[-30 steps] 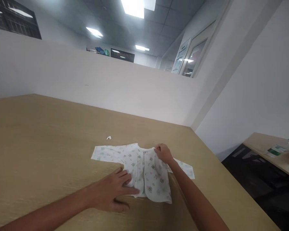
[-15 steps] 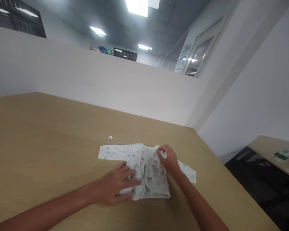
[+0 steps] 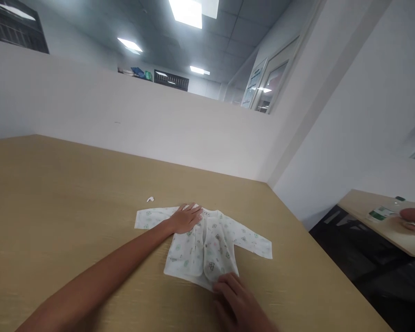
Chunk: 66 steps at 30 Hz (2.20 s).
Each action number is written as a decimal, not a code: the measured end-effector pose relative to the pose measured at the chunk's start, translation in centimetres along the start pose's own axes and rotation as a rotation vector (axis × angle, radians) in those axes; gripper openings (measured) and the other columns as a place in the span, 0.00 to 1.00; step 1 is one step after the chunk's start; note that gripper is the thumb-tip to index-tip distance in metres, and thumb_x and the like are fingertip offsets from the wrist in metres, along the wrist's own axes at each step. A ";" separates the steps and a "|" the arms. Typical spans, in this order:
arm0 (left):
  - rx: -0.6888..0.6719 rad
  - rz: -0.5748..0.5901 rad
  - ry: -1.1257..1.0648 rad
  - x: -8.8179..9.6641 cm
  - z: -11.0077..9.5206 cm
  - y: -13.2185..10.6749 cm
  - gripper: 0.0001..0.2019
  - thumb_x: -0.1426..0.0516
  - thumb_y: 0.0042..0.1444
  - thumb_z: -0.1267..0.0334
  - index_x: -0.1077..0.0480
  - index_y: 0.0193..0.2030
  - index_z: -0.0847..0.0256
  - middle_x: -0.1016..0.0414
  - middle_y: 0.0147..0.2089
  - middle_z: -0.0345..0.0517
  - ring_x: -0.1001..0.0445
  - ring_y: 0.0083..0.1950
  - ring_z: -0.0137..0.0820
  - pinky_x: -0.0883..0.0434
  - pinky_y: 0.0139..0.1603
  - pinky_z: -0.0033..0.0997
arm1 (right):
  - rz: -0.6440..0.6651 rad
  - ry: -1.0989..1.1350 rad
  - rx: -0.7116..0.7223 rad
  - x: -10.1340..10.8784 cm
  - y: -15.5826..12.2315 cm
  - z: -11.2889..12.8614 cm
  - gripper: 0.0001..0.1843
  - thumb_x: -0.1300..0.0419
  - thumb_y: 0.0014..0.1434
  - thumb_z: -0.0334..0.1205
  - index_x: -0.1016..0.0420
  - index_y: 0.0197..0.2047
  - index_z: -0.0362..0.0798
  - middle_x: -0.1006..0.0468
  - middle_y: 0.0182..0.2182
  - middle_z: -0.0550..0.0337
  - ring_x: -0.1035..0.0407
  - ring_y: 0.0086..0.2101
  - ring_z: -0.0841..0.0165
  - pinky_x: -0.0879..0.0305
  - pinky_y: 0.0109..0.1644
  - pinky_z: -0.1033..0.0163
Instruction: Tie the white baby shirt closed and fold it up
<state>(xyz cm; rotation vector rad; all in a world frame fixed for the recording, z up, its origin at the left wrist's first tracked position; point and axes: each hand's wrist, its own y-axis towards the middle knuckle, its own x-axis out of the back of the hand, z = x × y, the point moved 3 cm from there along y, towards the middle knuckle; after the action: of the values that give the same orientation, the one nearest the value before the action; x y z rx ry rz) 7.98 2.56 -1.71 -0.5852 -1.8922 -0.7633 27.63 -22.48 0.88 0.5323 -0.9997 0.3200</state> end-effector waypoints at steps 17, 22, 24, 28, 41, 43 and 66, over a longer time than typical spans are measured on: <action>-0.026 -0.265 -0.210 1.6 -2.7 2.2 0.09 0.45 0.63 0.63 0.23 0.39 0.60 0.24 0.42 0.50 0.27 0.47 0.39 0.33 0.51 0.39 | -0.273 0.024 0.036 1.9 17.7 -12.4 0.07 0.43 0.64 0.31 0.23 0.42 0.45 0.24 0.41 0.54 0.31 0.43 0.65 0.35 0.52 0.60; -0.027 -0.248 -0.209 0.1 -2.2 2.1 0.07 0.41 0.58 0.65 0.22 0.40 0.60 0.23 0.43 0.49 0.27 0.47 0.39 0.34 0.49 0.35 | -0.294 -0.034 0.106 -0.1 18.1 -14.2 0.08 0.45 0.66 0.30 0.25 0.43 0.45 0.25 0.42 0.51 0.32 0.45 0.63 0.36 0.52 0.58; -0.023 -0.240 -0.255 0.0 -1.6 2.2 0.08 0.39 0.57 0.64 0.21 0.42 0.59 0.22 0.42 0.46 0.26 0.46 0.36 0.33 0.47 0.32 | -0.289 -0.008 0.113 0.0 17.8 -14.2 0.09 0.46 0.67 0.31 0.24 0.42 0.46 0.24 0.41 0.52 0.32 0.44 0.62 0.36 0.52 0.58; 0.012 -0.212 -0.463 0.2 -0.6 2.3 0.10 0.37 0.53 0.64 0.18 0.42 0.58 0.22 0.39 0.43 0.26 0.39 0.31 0.34 0.40 0.27 | -0.239 0.081 0.063 1.2 17.5 -14.3 0.07 0.43 0.66 0.34 0.22 0.40 0.47 0.23 0.39 0.54 0.31 0.43 0.63 0.36 0.50 0.59; 0.162 -0.160 -0.701 0.3 -0.5 2.6 0.10 0.38 0.53 0.60 0.18 0.37 0.63 0.22 0.33 0.44 0.30 0.33 0.29 0.37 0.34 0.26 | -0.105 0.250 -0.035 3.2 18.0 -12.8 0.08 0.41 0.64 0.40 0.21 0.39 0.47 0.20 0.38 0.58 0.28 0.40 0.66 0.36 0.45 0.65; 0.182 -0.159 -0.733 0.5 -0.5 2.6 0.11 0.38 0.54 0.59 0.18 0.37 0.63 0.22 0.32 0.44 0.29 0.33 0.30 0.37 0.33 0.26 | -0.087 0.264 -0.048 2.9 17.9 -12.3 0.09 0.43 0.65 0.39 0.22 0.39 0.47 0.20 0.37 0.59 0.28 0.37 0.67 0.36 0.42 0.66; 0.208 -0.127 -0.927 -0.2 0.1 2.6 0.14 0.36 0.52 0.56 0.18 0.41 0.64 0.19 0.39 0.47 0.24 0.40 0.34 0.32 0.42 0.28 | -0.346 0.503 -0.150 -0.2 18.2 -13.8 0.11 0.36 0.61 0.45 0.18 0.39 0.46 0.18 0.36 0.56 0.25 0.36 0.66 0.30 0.43 0.65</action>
<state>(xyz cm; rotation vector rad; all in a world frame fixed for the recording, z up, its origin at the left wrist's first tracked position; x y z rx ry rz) 9.79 4.43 -1.25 -0.7650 -2.8354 -0.3661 28.43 0.31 -0.24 0.4480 -0.4293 0.0601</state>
